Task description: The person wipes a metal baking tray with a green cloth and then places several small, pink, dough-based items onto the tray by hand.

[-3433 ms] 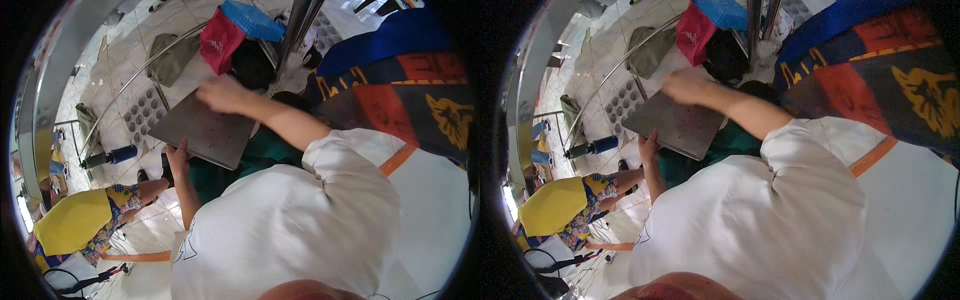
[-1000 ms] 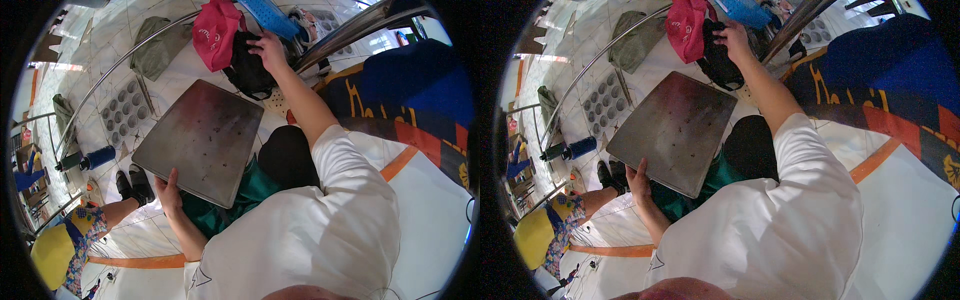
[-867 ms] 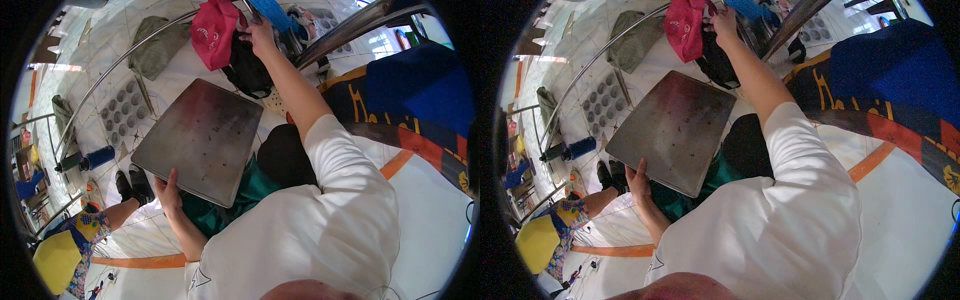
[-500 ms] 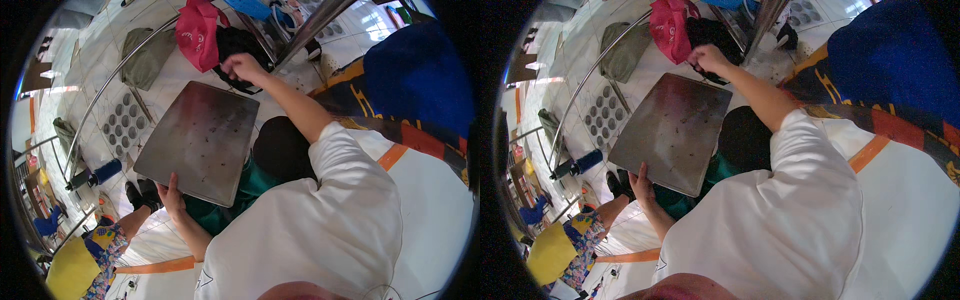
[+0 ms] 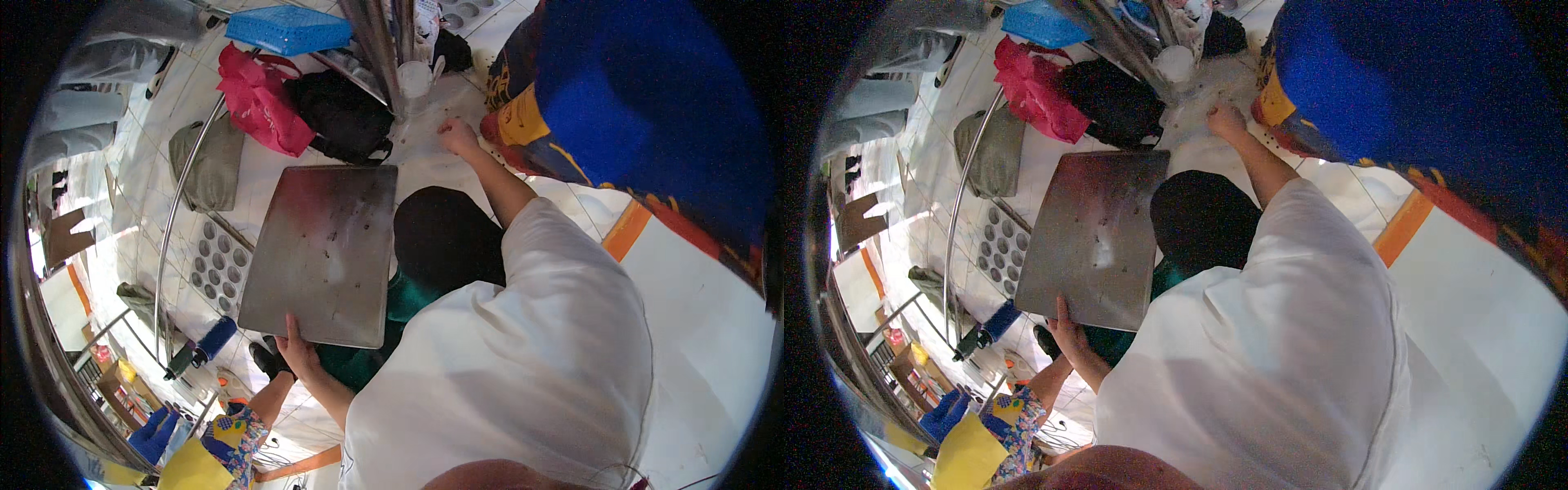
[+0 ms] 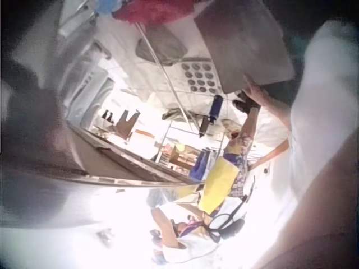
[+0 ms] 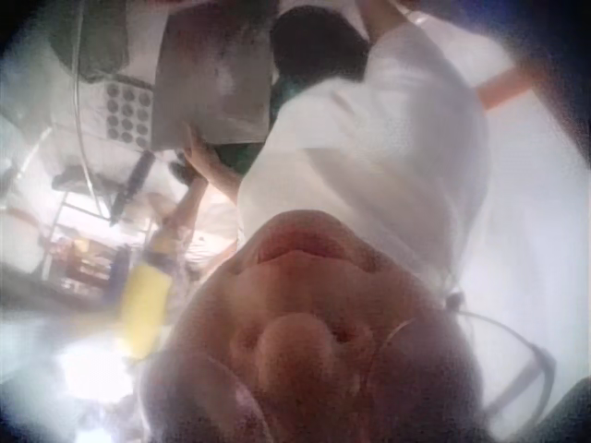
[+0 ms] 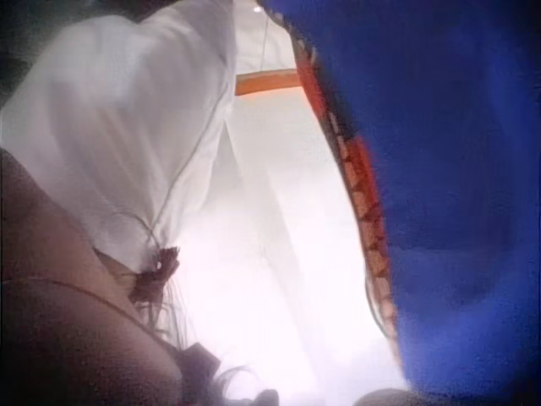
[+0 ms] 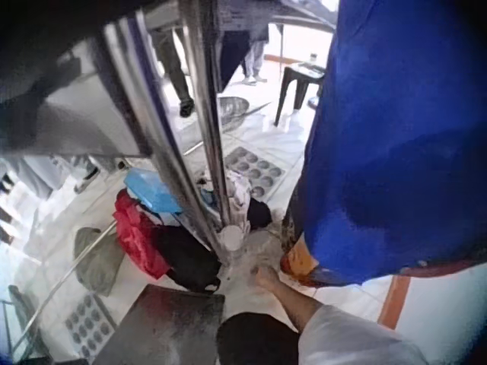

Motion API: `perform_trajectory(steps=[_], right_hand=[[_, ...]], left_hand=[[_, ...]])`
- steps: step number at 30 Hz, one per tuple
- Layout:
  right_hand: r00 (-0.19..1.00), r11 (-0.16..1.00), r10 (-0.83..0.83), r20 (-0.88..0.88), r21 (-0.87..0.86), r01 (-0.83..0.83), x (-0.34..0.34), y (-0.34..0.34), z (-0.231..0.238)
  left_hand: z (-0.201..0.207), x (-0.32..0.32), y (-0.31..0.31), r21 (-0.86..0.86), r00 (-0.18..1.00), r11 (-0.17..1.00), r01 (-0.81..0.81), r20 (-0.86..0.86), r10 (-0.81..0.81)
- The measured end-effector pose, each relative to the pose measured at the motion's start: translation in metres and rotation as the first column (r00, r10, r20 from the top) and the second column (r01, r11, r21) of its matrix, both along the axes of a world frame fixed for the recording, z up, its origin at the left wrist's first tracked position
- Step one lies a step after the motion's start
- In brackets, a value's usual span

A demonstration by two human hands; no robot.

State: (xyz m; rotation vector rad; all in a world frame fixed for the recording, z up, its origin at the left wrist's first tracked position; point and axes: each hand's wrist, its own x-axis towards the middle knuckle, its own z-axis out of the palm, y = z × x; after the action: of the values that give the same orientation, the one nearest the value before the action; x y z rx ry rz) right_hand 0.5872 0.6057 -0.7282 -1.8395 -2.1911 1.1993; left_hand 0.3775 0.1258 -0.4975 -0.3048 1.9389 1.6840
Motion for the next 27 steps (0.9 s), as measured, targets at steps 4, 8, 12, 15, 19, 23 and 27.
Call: perform_trajectory(steps=[4,8,12,15,19,23,27], right_hand=[[0.876,0.947,-0.287,-0.387,0.026,0.322,-0.011,0.031,-0.022],[0.685,0.881,-0.452,-0.572,-0.163,0.445,-0.037,0.082,-0.017],[0.522,0.709,-0.699,-0.489,-0.569,0.417,-0.063,0.089,0.031],[0.532,0.683,-0.716,-0.451,-0.609,0.403,-0.063,0.094,0.025],[0.580,0.753,-0.651,-0.489,-0.513,0.413,-0.060,0.099,0.023],[0.724,0.870,-0.487,-0.488,-0.197,0.452,-0.055,0.100,0.010],[0.863,0.876,-0.423,-0.275,0.117,0.467,-0.061,0.060,0.000]], left_hand=[[-0.001,0.000,-0.004,-0.063,0.981,0.988,0.139,-0.125,-0.146],[0.000,-0.002,0.000,-0.047,1.000,0.999,0.010,0.006,-0.010],[0.004,0.005,0.006,-0.089,0.997,0.995,-0.037,0.070,0.043],[-0.001,0.007,-0.001,-0.163,0.996,0.985,-0.051,0.066,0.063],[0.000,0.010,-0.008,-0.193,0.985,0.975,-0.108,0.115,0.132],[0.013,0.007,0.013,-0.069,0.998,0.997,-0.037,0.050,0.040],[0.040,-0.014,0.012,-0.167,0.994,0.985,-0.046,0.092,0.062]])
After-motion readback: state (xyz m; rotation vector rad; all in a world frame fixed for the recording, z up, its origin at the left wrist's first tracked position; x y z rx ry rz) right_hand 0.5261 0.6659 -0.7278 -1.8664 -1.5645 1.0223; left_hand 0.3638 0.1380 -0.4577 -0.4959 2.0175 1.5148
